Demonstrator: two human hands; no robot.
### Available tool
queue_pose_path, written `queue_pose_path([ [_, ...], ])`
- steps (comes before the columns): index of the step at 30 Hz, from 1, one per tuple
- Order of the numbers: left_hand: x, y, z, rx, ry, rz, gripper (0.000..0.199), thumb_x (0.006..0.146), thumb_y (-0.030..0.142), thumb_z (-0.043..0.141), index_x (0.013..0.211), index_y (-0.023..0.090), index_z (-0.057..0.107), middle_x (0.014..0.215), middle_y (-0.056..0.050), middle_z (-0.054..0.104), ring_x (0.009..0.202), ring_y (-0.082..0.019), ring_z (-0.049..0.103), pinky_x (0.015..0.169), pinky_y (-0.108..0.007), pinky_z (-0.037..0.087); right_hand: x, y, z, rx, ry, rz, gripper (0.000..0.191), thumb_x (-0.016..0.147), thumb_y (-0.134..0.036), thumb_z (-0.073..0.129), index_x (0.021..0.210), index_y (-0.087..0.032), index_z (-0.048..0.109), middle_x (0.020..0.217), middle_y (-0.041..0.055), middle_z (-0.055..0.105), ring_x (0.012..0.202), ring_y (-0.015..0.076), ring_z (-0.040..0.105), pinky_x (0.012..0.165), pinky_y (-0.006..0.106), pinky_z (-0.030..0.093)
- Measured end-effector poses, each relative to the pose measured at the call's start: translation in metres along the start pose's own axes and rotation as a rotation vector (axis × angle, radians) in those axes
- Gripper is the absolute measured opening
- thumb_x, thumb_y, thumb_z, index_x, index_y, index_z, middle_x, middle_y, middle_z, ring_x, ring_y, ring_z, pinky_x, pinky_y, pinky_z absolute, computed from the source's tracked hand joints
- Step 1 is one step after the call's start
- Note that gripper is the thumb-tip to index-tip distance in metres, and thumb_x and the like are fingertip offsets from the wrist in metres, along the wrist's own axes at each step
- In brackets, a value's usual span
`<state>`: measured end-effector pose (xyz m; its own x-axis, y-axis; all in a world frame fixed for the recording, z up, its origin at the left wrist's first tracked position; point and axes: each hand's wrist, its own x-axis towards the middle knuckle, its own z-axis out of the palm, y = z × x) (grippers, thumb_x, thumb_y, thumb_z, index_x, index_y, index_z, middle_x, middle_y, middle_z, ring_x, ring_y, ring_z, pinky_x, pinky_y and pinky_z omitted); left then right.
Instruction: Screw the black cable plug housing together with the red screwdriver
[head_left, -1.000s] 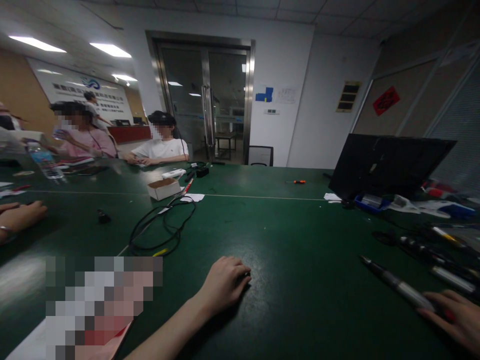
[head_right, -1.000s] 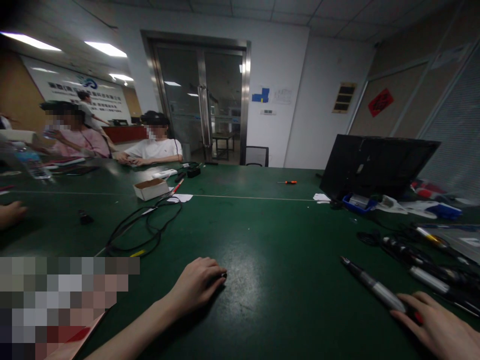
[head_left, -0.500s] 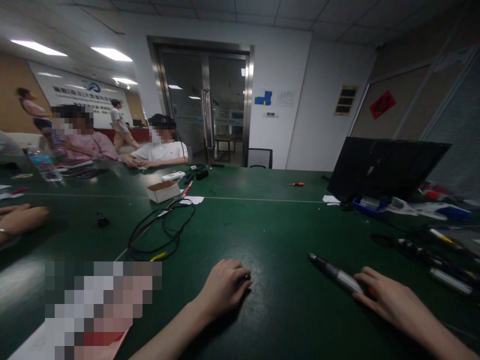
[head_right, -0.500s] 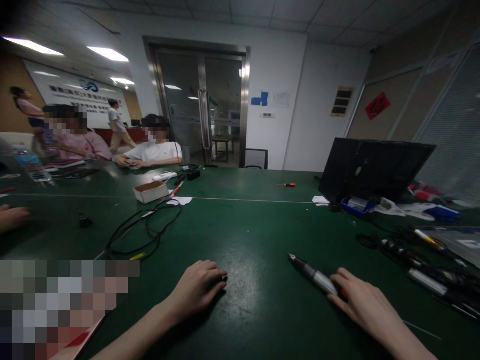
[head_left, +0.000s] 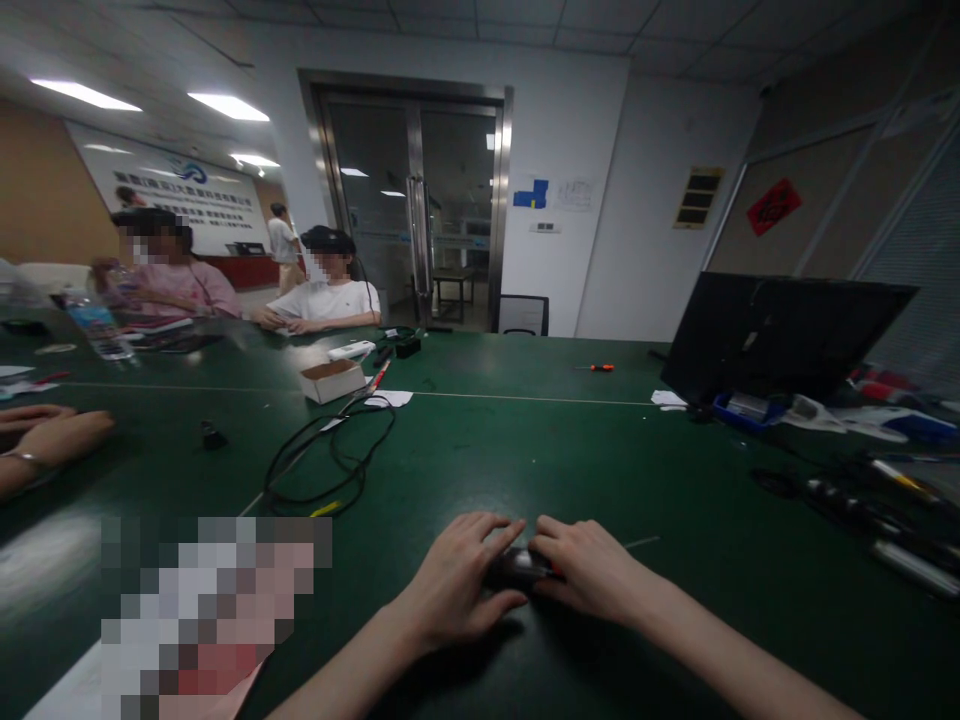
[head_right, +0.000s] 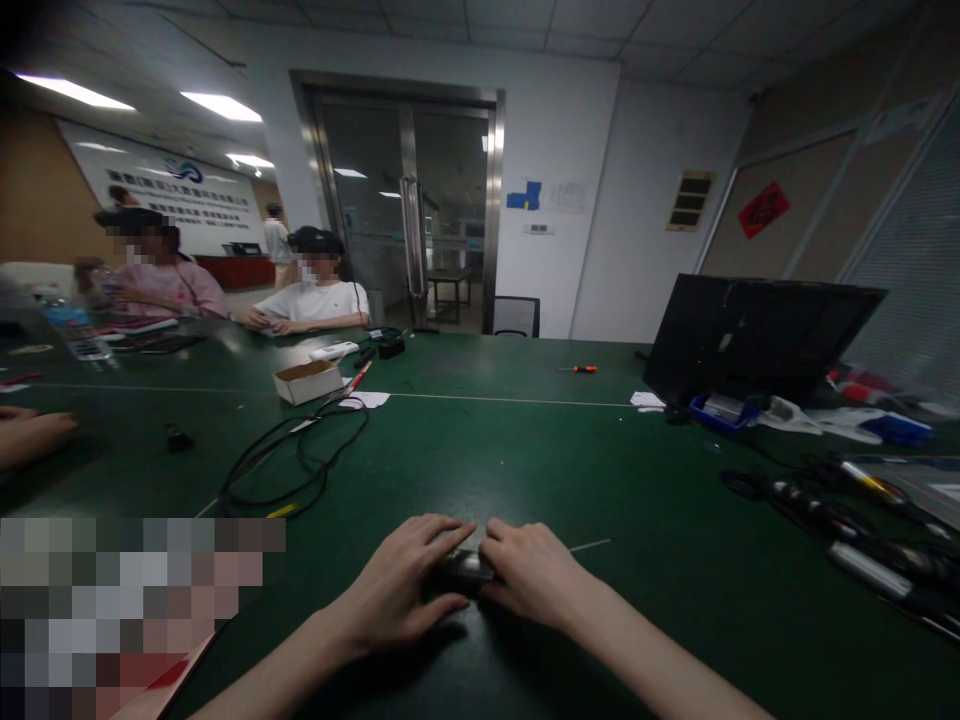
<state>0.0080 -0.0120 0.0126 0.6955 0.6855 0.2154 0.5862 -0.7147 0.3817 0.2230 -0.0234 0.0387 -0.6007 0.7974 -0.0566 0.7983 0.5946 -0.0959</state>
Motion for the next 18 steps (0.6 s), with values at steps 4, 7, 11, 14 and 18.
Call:
queue_pose_path([
  [4, -0.001, -0.010, -0.002, -0.029, -0.051, -0.026, 0.057, 0.078, 0.027, 0.067, 0.131, 0.017, 0.047, 0.124, -0.012, 0.061, 0.111, -0.030, 0.057, 0.099, -0.044, 0.045, 0.025, -0.015, 0.001, 0.046, 0.002, -0.085, 0.031, 0.089, -0.028, 0.062, 0.117, -0.015, 0.063, 0.127, 0.0121, 0.060, 0.092, 0.0248, 0.068, 0.074, 0.033, 0.049],
  [7, -0.001, -0.019, -0.005, -0.062, -0.065, -0.031, 0.058, 0.077, 0.026, 0.067, 0.130, 0.016, 0.045, 0.127, -0.013, 0.060, 0.115, -0.030, 0.057, 0.101, -0.041, 0.044, 0.038, -0.018, 0.001, 0.069, -0.007, -0.096, 0.031, 0.087, -0.028, 0.062, 0.115, -0.015, 0.065, 0.127, 0.0134, 0.061, 0.096, 0.0262, 0.067, 0.077, 0.033, 0.049],
  [11, 0.000, -0.026, -0.006, -0.101, -0.079, -0.057, 0.059, 0.078, 0.025, 0.067, 0.132, 0.019, 0.044, 0.131, -0.011, 0.059, 0.118, -0.029, 0.057, 0.102, -0.039, 0.043, 0.050, -0.011, -0.008, 0.122, -0.047, -0.121, 0.025, 0.081, -0.034, 0.068, 0.099, -0.017, 0.069, 0.116, 0.0122, 0.067, 0.096, 0.0279, 0.066, 0.075, 0.033, 0.049],
  [14, 0.000, -0.027, -0.006, -0.114, -0.073, -0.048, 0.060, 0.081, 0.025, 0.064, 0.137, 0.020, 0.042, 0.133, -0.011, 0.059, 0.120, -0.028, 0.056, 0.103, -0.039, 0.043, 0.054, -0.003, -0.024, 0.180, -0.081, -0.146, 0.026, 0.072, -0.029, 0.074, 0.095, -0.019, 0.070, 0.104, 0.0079, 0.069, 0.091, 0.0255, 0.066, 0.074, 0.031, 0.049],
  [18, -0.001, -0.022, -0.008, -0.100, -0.091, -0.085, 0.063, 0.082, 0.026, 0.063, 0.141, 0.018, 0.041, 0.136, -0.012, 0.058, 0.122, -0.029, 0.055, 0.104, -0.040, 0.041, 0.047, 0.007, -0.051, 0.260, -0.014, -0.103, 0.040, 0.070, -0.009, 0.065, 0.110, -0.017, 0.061, 0.108, 0.0088, 0.066, 0.096, 0.0218, 0.062, 0.079, 0.029, 0.048],
])
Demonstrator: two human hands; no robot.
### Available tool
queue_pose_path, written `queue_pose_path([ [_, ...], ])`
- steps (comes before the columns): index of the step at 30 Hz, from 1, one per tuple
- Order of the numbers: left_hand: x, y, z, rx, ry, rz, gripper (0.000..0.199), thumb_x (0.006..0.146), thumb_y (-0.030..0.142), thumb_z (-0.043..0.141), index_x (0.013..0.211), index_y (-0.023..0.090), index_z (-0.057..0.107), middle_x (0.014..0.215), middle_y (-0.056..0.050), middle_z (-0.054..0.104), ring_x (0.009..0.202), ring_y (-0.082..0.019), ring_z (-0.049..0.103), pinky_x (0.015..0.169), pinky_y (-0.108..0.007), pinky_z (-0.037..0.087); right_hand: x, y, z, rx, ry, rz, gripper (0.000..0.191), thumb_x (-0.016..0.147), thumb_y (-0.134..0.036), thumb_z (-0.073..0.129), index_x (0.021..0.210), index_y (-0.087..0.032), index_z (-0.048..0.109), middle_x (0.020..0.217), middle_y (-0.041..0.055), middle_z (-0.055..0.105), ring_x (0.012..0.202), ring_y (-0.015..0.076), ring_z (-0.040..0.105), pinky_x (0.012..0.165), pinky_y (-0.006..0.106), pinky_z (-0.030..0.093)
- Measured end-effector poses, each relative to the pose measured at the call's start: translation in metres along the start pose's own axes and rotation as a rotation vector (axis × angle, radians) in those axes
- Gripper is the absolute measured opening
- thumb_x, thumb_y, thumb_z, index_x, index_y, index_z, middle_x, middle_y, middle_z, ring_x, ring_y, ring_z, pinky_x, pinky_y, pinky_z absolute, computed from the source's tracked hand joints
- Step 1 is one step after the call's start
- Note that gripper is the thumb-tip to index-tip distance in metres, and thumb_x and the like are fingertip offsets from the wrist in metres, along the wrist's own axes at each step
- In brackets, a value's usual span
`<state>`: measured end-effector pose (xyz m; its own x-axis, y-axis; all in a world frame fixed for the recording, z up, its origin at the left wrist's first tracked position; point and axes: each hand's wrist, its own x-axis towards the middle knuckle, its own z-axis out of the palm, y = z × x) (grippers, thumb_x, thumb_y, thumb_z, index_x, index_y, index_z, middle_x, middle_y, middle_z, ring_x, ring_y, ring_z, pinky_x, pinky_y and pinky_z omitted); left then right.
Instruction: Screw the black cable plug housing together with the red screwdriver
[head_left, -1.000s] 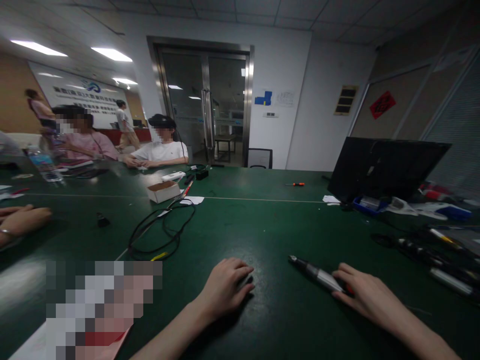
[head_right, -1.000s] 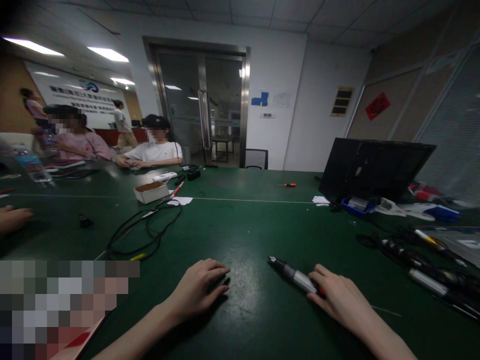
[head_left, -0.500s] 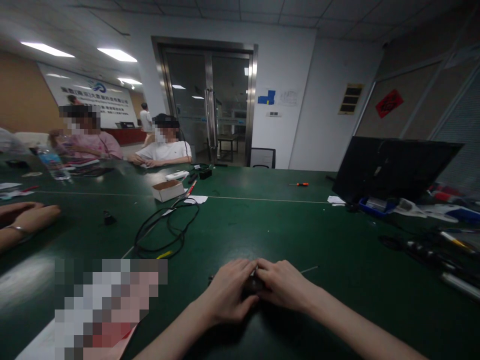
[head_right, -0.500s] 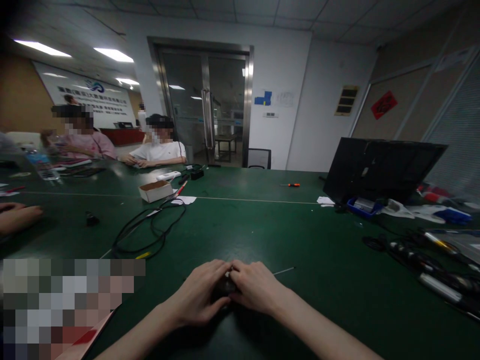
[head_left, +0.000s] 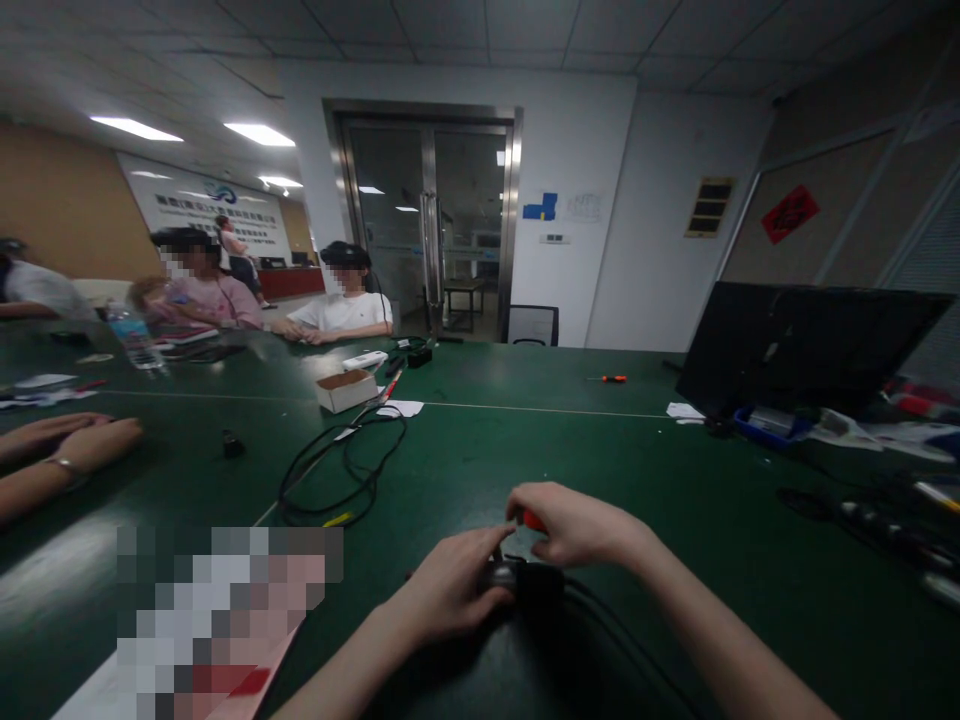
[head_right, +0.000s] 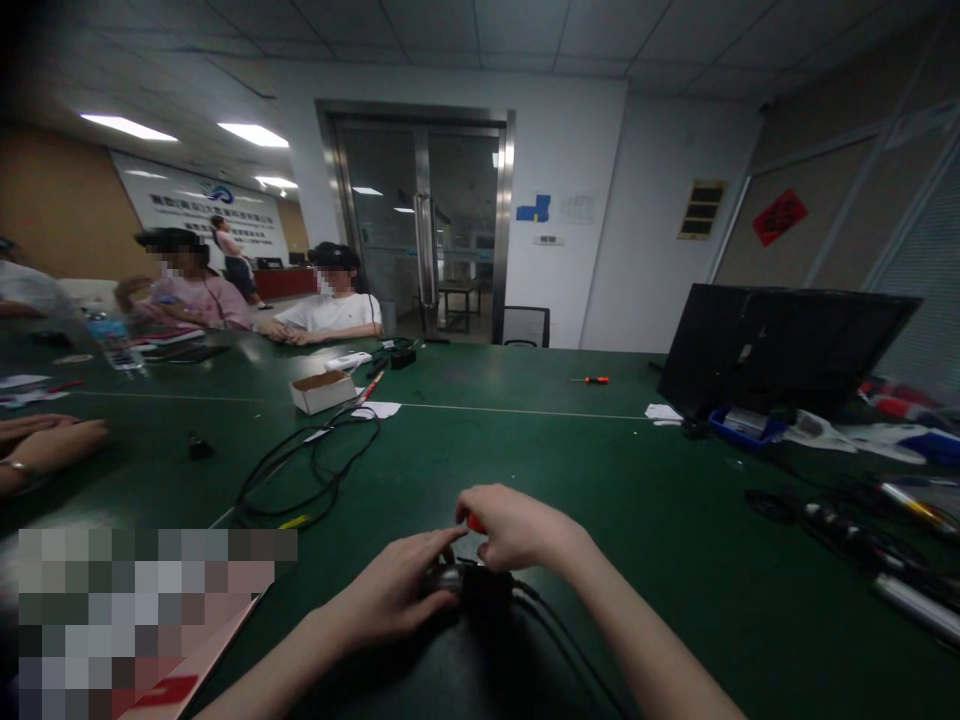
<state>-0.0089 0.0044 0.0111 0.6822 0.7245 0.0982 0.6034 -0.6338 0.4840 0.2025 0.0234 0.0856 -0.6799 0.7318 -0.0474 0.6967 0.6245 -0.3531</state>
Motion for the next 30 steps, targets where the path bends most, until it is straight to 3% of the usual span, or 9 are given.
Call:
queue_pose_path([
  [3, -0.001, 0.003, -0.002, 0.009, -0.006, -0.034, 0.062, 0.083, 0.025, 0.064, 0.141, 0.019, 0.043, 0.135, -0.012, 0.059, 0.122, -0.028, 0.055, 0.105, -0.039, 0.041, -0.010, 0.000, -0.017, 0.106, 0.165, -0.011, 0.044, 0.076, -0.002, 0.054, 0.118, -0.015, 0.051, 0.106, 0.0087, 0.063, 0.090, 0.0172, 0.059, 0.076, 0.028, 0.048],
  [8, -0.002, 0.004, -0.001, -0.002, 0.013, -0.028, 0.054, 0.084, 0.027, 0.065, 0.135, 0.020, 0.051, 0.126, -0.009, 0.064, 0.114, -0.026, 0.059, 0.099, -0.036, 0.044, -0.022, -0.003, -0.033, 0.257, 0.406, -0.079, 0.022, 0.085, -0.012, 0.061, 0.105, -0.019, 0.054, 0.096, 0.0028, 0.064, 0.084, 0.0153, 0.059, 0.075, 0.029, 0.048],
  [13, -0.002, 0.003, 0.001, 0.019, 0.032, -0.020, 0.049, 0.086, 0.030, 0.066, 0.132, 0.020, 0.054, 0.114, -0.008, 0.067, 0.103, -0.026, 0.062, 0.090, -0.035, 0.047, -0.024, -0.009, -0.040, -0.045, 0.529, -0.074, 0.026, 0.077, -0.030, 0.081, 0.082, -0.019, 0.057, 0.079, -0.0014, 0.061, 0.069, 0.0139, 0.055, 0.062, 0.027, 0.041],
  [16, -0.002, 0.003, 0.002, 0.055, 0.027, -0.003, 0.044, 0.088, 0.032, 0.066, 0.129, 0.020, 0.057, 0.108, -0.007, 0.067, 0.097, -0.025, 0.063, 0.083, -0.033, 0.048, -0.022, -0.009, -0.038, -0.170, 0.534, -0.079, 0.029, 0.077, -0.036, 0.080, 0.079, -0.019, 0.056, 0.076, -0.0012, 0.059, 0.065, 0.0134, 0.053, 0.059, 0.026, 0.037],
  [21, -0.001, 0.002, 0.003, 0.108, 0.002, 0.021, 0.042, 0.092, 0.032, 0.062, 0.133, 0.023, 0.058, 0.107, -0.007, 0.065, 0.094, -0.025, 0.063, 0.079, -0.032, 0.048, -0.019, -0.014, -0.030, 0.056, 0.590, -0.106, 0.023, 0.086, -0.030, 0.071, 0.091, -0.020, 0.051, 0.070, -0.0042, 0.058, 0.057, 0.0110, 0.052, 0.054, 0.023, 0.037],
  [25, -0.001, 0.003, 0.002, 0.128, -0.006, 0.038, 0.041, 0.094, 0.031, 0.061, 0.134, 0.025, 0.057, 0.108, -0.007, 0.064, 0.094, -0.024, 0.062, 0.079, -0.032, 0.048, -0.018, -0.020, -0.025, 0.201, 0.513, -0.140, 0.017, 0.093, -0.026, 0.061, 0.096, -0.021, 0.045, 0.070, -0.0050, 0.059, 0.054, 0.0104, 0.055, 0.051, 0.021, 0.039],
  [30, -0.001, 0.005, 0.001, 0.172, -0.022, 0.052, 0.039, 0.096, 0.031, 0.057, 0.135, 0.026, 0.055, 0.108, -0.007, 0.063, 0.094, -0.025, 0.061, 0.079, -0.032, 0.048, -0.013, -0.022, -0.021, 0.275, 0.412, -0.136, 0.016, 0.095, -0.023, 0.057, 0.097, -0.022, 0.041, 0.075, -0.0016, 0.066, 0.065, 0.0138, 0.066, 0.058, 0.023, 0.047],
])
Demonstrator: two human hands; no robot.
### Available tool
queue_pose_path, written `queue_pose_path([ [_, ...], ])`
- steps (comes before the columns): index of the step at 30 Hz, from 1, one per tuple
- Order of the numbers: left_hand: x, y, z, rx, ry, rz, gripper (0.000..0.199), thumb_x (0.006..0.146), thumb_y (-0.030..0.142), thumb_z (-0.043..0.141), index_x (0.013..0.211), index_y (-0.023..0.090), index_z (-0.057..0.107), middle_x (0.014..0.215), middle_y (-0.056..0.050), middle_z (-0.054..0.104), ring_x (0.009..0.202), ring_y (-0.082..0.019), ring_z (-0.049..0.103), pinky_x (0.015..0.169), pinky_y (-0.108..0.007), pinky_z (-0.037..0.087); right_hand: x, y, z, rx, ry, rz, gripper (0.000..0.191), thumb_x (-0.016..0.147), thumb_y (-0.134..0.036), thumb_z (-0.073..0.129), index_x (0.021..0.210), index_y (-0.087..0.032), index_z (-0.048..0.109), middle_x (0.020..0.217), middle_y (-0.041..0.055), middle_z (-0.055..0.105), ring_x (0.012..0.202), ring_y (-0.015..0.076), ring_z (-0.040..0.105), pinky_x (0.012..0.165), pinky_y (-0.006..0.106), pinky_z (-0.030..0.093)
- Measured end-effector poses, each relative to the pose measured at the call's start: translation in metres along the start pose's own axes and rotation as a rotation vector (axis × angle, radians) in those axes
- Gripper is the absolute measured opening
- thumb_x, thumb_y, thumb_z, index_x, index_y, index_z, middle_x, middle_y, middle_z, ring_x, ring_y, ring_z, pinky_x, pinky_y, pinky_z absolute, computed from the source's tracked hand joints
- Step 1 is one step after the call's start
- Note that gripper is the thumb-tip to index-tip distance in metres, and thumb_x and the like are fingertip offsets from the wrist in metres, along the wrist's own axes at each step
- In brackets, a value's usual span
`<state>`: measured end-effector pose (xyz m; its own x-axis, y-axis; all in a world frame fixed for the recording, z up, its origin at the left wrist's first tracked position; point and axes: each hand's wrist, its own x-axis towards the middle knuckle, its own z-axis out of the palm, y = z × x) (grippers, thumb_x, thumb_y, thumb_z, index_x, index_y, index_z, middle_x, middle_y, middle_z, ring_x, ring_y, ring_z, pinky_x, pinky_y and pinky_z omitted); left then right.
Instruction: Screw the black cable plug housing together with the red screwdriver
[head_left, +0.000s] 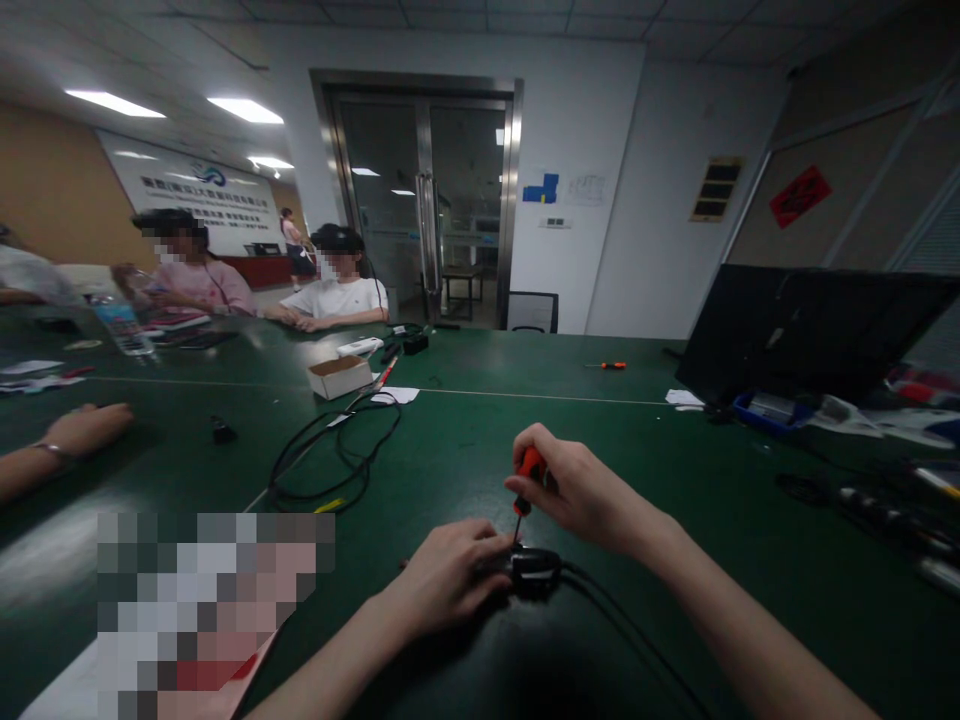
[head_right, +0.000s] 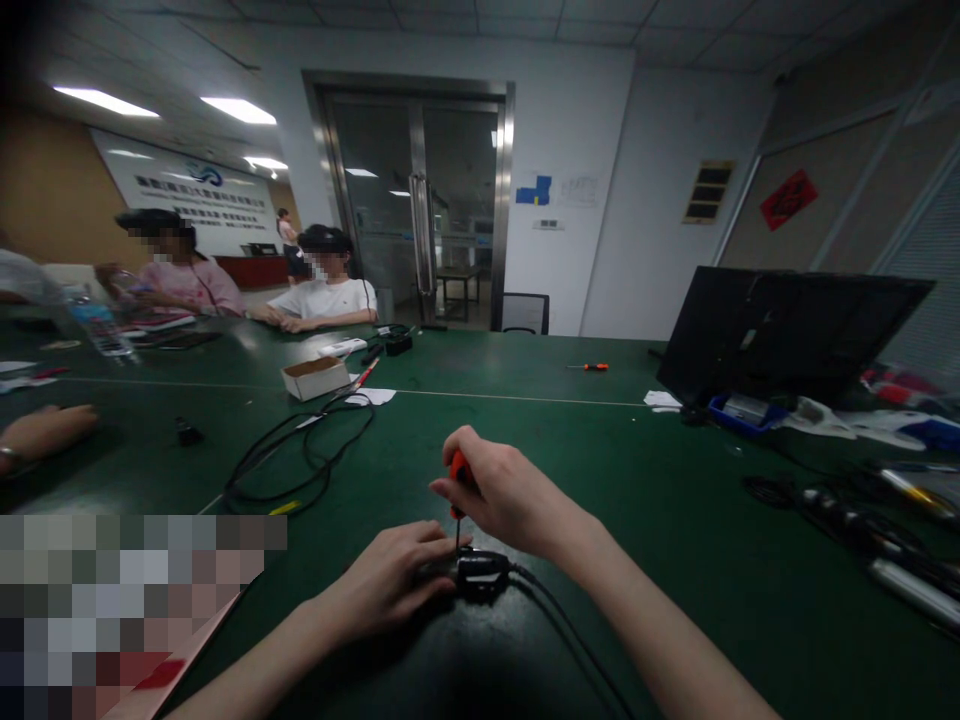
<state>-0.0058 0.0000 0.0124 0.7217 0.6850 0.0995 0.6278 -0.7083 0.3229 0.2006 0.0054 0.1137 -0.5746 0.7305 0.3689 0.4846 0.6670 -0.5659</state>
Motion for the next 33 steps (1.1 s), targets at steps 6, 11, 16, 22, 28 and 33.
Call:
queue_pose_path([
  [6, 0.000, 0.000, 0.001, 0.007, -0.004, 0.008, 0.042, 0.096, 0.031, 0.056, 0.138, 0.027, 0.052, 0.109, -0.007, 0.062, 0.094, -0.025, 0.061, 0.080, -0.033, 0.048, 0.002, 0.005, 0.003, 0.045, -0.017, 0.031, 0.017, 0.096, -0.024, 0.057, 0.098, -0.022, 0.041, 0.076, 0.0004, 0.068, 0.067, 0.0156, 0.068, 0.060, 0.026, 0.050],
  [11, -0.001, -0.001, 0.001, -0.007, -0.004, 0.011, 0.043, 0.096, 0.030, 0.056, 0.138, 0.029, 0.052, 0.108, -0.007, 0.063, 0.094, -0.025, 0.061, 0.080, -0.033, 0.047, 0.002, 0.006, 0.003, 0.025, -0.024, 0.036, 0.017, 0.095, -0.023, 0.057, 0.098, -0.022, 0.041, 0.077, 0.0003, 0.068, 0.067, 0.0156, 0.068, 0.061, 0.026, 0.050],
  [16, -0.001, -0.001, 0.002, -0.011, 0.003, 0.004, 0.040, 0.096, 0.031, 0.056, 0.136, 0.030, 0.054, 0.109, -0.006, 0.063, 0.095, -0.024, 0.060, 0.081, -0.033, 0.047, 0.003, 0.008, 0.004, -0.010, -0.014, 0.034, 0.018, 0.095, -0.024, 0.059, 0.098, -0.022, 0.041, 0.077, -0.0002, 0.067, 0.067, 0.0156, 0.066, 0.060, 0.026, 0.049],
  [22, 0.000, 0.001, 0.000, -0.010, 0.000, 0.008, 0.039, 0.096, 0.031, 0.056, 0.135, 0.030, 0.056, 0.109, -0.006, 0.063, 0.094, -0.025, 0.061, 0.079, -0.033, 0.047, 0.003, 0.010, 0.004, -0.045, -0.011, -0.004, 0.020, 0.093, -0.024, 0.062, 0.099, -0.022, 0.043, 0.077, -0.0020, 0.065, 0.065, 0.0136, 0.064, 0.059, 0.024, 0.045],
  [28, 0.000, 0.000, 0.000, -0.017, -0.008, 0.009, 0.038, 0.097, 0.031, 0.054, 0.135, 0.030, 0.055, 0.111, -0.006, 0.063, 0.096, -0.025, 0.061, 0.082, -0.034, 0.048, 0.002, 0.009, 0.006, -0.325, 0.049, -0.177, 0.027, 0.087, -0.038, 0.071, 0.093, -0.020, 0.051, 0.080, 0.0000, 0.063, 0.064, 0.0127, 0.057, 0.058, 0.024, 0.039],
  [33, 0.000, 0.001, 0.000, -0.003, -0.001, 0.024, 0.031, 0.097, 0.031, 0.054, 0.127, 0.028, 0.060, 0.110, -0.006, 0.064, 0.095, -0.025, 0.061, 0.081, -0.033, 0.048, -0.003, -0.004, -0.001, -0.318, -0.034, -0.150, 0.023, 0.087, -0.025, 0.067, 0.105, -0.020, 0.053, 0.096, 0.0032, 0.064, 0.076, 0.0146, 0.060, 0.064, 0.026, 0.043],
])
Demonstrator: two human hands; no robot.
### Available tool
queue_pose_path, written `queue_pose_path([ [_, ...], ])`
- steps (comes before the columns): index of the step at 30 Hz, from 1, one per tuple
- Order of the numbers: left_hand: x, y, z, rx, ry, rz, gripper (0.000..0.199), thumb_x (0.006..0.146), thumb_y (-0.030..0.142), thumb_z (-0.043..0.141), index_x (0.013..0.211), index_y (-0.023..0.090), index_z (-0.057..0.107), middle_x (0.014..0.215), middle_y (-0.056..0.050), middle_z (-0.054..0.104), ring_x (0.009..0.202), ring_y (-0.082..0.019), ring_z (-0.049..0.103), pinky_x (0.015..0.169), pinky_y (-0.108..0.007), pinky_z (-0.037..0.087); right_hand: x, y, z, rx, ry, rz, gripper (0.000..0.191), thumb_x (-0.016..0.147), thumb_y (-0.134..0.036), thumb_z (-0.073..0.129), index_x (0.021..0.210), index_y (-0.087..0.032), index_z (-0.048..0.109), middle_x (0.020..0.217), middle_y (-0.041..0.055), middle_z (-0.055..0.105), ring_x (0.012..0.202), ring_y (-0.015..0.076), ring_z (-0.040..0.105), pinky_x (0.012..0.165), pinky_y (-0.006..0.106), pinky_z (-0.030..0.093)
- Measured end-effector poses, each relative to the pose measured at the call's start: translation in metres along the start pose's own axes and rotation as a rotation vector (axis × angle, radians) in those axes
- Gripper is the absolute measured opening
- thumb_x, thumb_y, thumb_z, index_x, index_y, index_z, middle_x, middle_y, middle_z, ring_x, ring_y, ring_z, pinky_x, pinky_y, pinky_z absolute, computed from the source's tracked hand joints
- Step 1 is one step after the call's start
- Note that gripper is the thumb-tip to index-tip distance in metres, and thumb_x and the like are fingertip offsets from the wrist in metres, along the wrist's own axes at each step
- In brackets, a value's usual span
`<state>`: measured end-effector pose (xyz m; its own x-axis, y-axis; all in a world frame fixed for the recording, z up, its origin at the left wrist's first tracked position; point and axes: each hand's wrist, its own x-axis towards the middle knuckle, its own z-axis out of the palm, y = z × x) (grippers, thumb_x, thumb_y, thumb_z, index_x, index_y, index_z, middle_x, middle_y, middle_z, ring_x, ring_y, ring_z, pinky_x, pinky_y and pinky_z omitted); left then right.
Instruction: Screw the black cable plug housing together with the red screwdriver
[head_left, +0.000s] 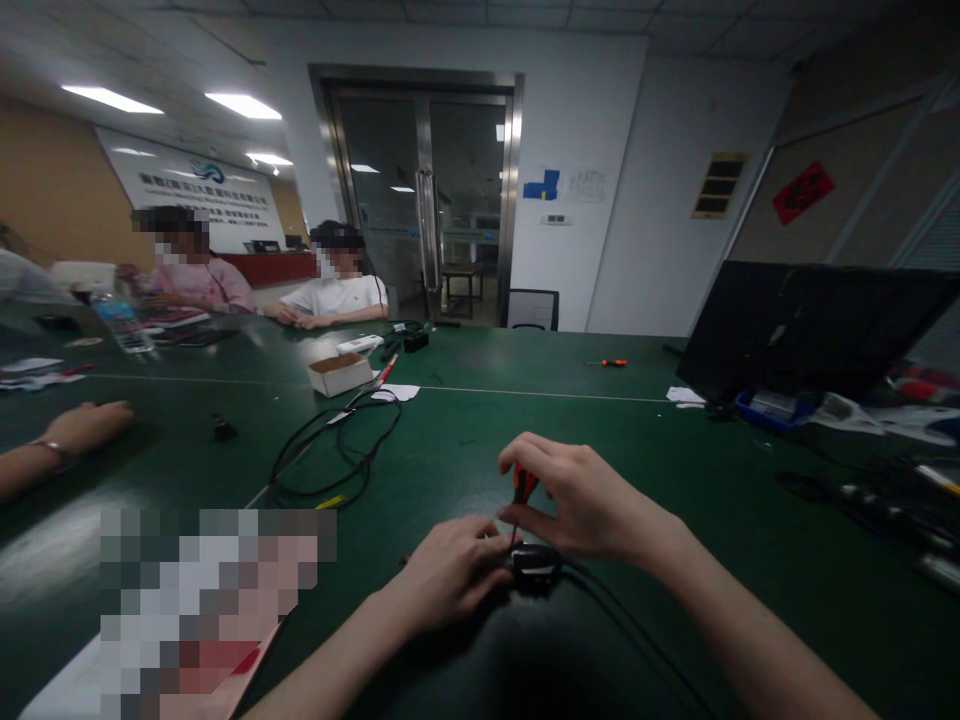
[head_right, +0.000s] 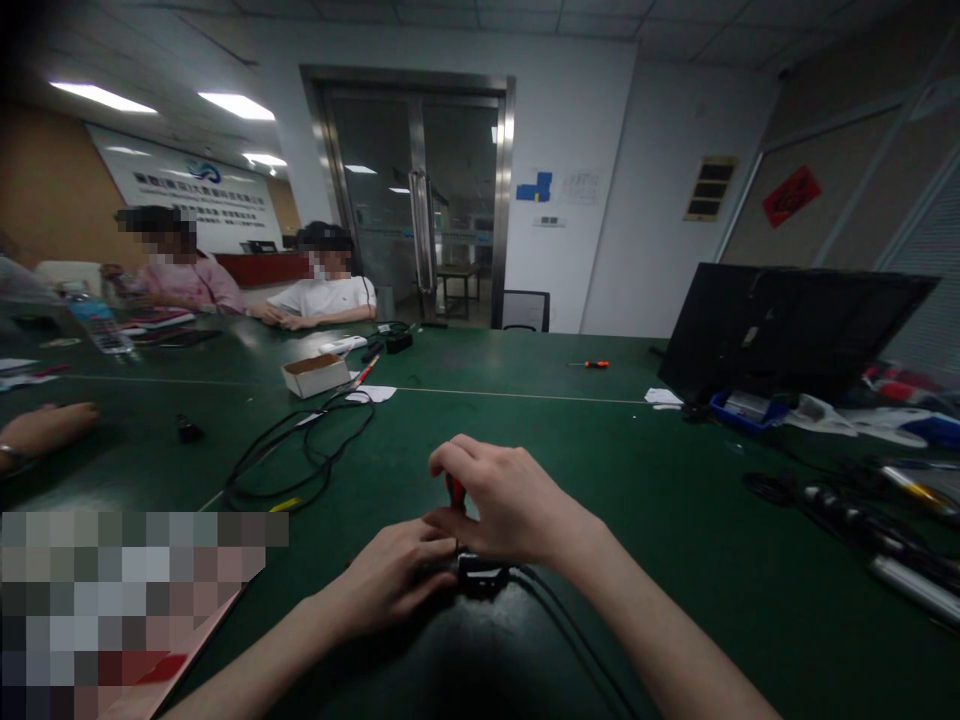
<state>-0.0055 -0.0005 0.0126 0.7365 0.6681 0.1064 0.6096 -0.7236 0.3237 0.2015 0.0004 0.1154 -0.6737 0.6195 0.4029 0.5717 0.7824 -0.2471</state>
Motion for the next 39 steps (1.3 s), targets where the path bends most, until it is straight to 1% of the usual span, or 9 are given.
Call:
queue_pose_path([
  [5, 0.000, 0.000, 0.000, 0.018, 0.002, 0.006, 0.035, 0.097, 0.031, 0.054, 0.131, 0.028, 0.056, 0.108, -0.006, 0.063, 0.094, -0.025, 0.061, 0.079, -0.032, 0.048, -0.002, -0.005, -0.006, 0.036, -0.058, 0.030, 0.025, 0.087, -0.011, 0.059, 0.109, -0.020, 0.052, 0.097, 0.0027, 0.065, 0.079, 0.0146, 0.062, 0.068, 0.027, 0.044],
  [9, 0.000, -0.001, 0.002, 0.029, 0.003, 0.017, 0.035, 0.096, 0.029, 0.054, 0.131, 0.028, 0.055, 0.109, -0.006, 0.063, 0.095, -0.025, 0.061, 0.081, -0.033, 0.048, 0.001, -0.003, -0.002, -0.103, -0.031, 0.021, 0.026, 0.086, -0.021, 0.069, 0.107, -0.021, 0.054, 0.092, 0.0016, 0.064, 0.073, 0.0148, 0.059, 0.060, 0.025, 0.038],
  [14, 0.000, -0.001, 0.007, 0.032, 0.025, 0.013, 0.023, 0.096, 0.029, 0.054, 0.117, 0.024, 0.061, 0.109, -0.008, 0.062, 0.098, -0.026, 0.061, 0.085, -0.035, 0.048, 0.002, -0.008, -0.006, -0.248, -0.052, -0.011, 0.023, 0.086, -0.038, 0.072, 0.089, -0.020, 0.058, 0.080, 0.0003, 0.062, 0.063, 0.0129, 0.054, 0.053, 0.025, 0.027],
  [18, 0.001, 0.000, 0.012, 0.064, 0.036, 0.006, 0.016, 0.097, 0.030, 0.053, 0.107, 0.023, 0.063, 0.104, -0.007, 0.063, 0.093, -0.025, 0.061, 0.079, -0.034, 0.048, -0.002, -0.016, -0.017, -0.136, -0.100, -0.019, 0.014, 0.087, -0.023, 0.066, 0.097, -0.019, 0.057, 0.094, 0.0021, 0.065, 0.074, 0.0137, 0.058, 0.058, 0.025, 0.033],
  [21, 0.002, -0.002, 0.014, 0.075, 0.049, 0.008, 0.017, 0.096, 0.030, 0.054, 0.109, 0.023, 0.063, 0.105, -0.007, 0.063, 0.091, -0.025, 0.061, 0.077, -0.033, 0.048, -0.005, -0.019, -0.020, -0.094, -0.118, -0.016, 0.019, 0.088, -0.013, 0.058, 0.106, -0.019, 0.056, 0.096, 0.0021, 0.067, 0.075, 0.0134, 0.059, 0.061, 0.026, 0.035],
  [25, 0.001, -0.003, 0.014, 0.063, 0.065, 0.023, 0.017, 0.096, 0.031, 0.054, 0.109, 0.023, 0.063, 0.103, -0.006, 0.063, 0.091, -0.024, 0.061, 0.078, -0.033, 0.048, -0.003, -0.018, -0.015, -0.247, -0.092, 0.000, 0.012, 0.091, -0.026, 0.064, 0.100, -0.020, 0.059, 0.083, -0.0001, 0.065, 0.062, 0.0124, 0.053, 0.053, 0.026, 0.025],
  [29, 0.000, -0.002, 0.013, 0.037, 0.088, 0.034, 0.013, 0.095, 0.029, 0.056, 0.103, 0.022, 0.064, 0.106, -0.006, 0.063, 0.093, -0.024, 0.061, 0.079, -0.032, 0.048, -0.002, -0.018, -0.014, -0.341, -0.097, 0.009, 0.022, 0.093, -0.038, 0.062, 0.084, -0.019, 0.058, 0.075, 0.0004, 0.063, 0.059, 0.0131, 0.051, 0.052, 0.028, 0.020],
  [34, 0.002, 0.000, 0.011, 0.034, 0.069, 0.033, 0.016, 0.097, 0.030, 0.054, 0.105, 0.023, 0.065, 0.104, -0.006, 0.064, 0.093, -0.024, 0.062, 0.080, -0.033, 0.049, -0.005, -0.022, -0.021, -0.109, -0.138, -0.008, 0.016, 0.086, -0.017, 0.061, 0.101, -0.017, 0.055, 0.098, 0.0028, 0.066, 0.078, 0.0141, 0.058, 0.061, 0.026, 0.034],
  [39, 0.001, 0.000, 0.011, 0.036, 0.068, 0.030, 0.018, 0.096, 0.030, 0.054, 0.109, 0.025, 0.064, 0.105, -0.006, 0.063, 0.092, -0.024, 0.062, 0.079, -0.034, 0.049, -0.005, -0.022, -0.022, -0.177, -0.151, 0.022, 0.012, 0.090, -0.017, 0.060, 0.101, -0.019, 0.056, 0.091, 0.0007, 0.066, 0.068, 0.0126, 0.055, 0.056, 0.026, 0.029],
])
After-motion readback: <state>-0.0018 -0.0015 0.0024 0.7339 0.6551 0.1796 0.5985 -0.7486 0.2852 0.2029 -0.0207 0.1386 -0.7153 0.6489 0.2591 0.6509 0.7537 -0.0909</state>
